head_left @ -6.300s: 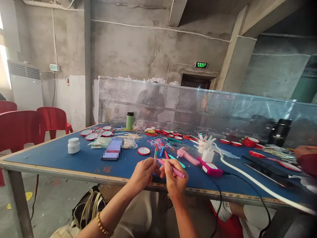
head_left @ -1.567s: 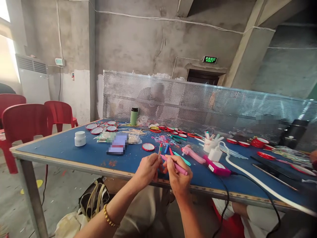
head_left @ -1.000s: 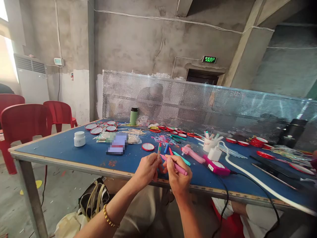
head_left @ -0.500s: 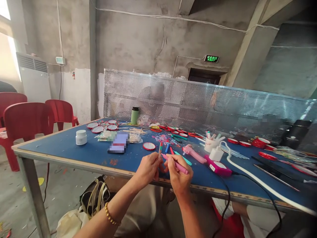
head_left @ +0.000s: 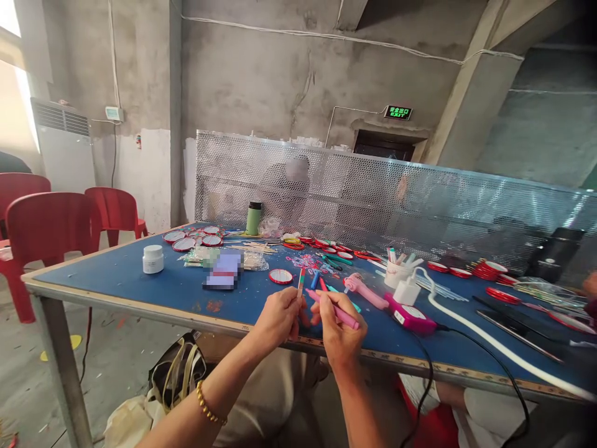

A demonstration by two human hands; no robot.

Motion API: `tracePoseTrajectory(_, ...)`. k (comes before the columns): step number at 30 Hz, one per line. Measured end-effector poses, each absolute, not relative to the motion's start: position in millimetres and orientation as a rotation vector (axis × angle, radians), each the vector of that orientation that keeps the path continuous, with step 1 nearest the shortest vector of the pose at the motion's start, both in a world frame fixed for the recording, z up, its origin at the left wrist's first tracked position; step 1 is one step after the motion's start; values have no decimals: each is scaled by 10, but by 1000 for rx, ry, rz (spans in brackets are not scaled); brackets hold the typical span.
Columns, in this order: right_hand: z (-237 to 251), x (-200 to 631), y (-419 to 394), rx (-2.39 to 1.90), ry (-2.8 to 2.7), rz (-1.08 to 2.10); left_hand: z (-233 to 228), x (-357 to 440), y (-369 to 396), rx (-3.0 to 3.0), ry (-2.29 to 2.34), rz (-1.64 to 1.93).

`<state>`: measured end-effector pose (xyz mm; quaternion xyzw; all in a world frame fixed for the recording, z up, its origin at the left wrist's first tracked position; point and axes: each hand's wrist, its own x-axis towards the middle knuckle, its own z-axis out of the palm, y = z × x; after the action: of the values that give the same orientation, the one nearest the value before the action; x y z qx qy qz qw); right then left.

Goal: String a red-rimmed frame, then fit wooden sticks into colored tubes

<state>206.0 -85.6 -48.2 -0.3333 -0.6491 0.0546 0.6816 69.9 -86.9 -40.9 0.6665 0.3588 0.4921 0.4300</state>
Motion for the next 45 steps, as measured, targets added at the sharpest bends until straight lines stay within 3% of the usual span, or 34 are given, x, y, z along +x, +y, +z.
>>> tracePoseTrajectory(45, -483, 2029, -846, -734, -1497, 97, -430, 707, -857, 1637, 896, 1272)
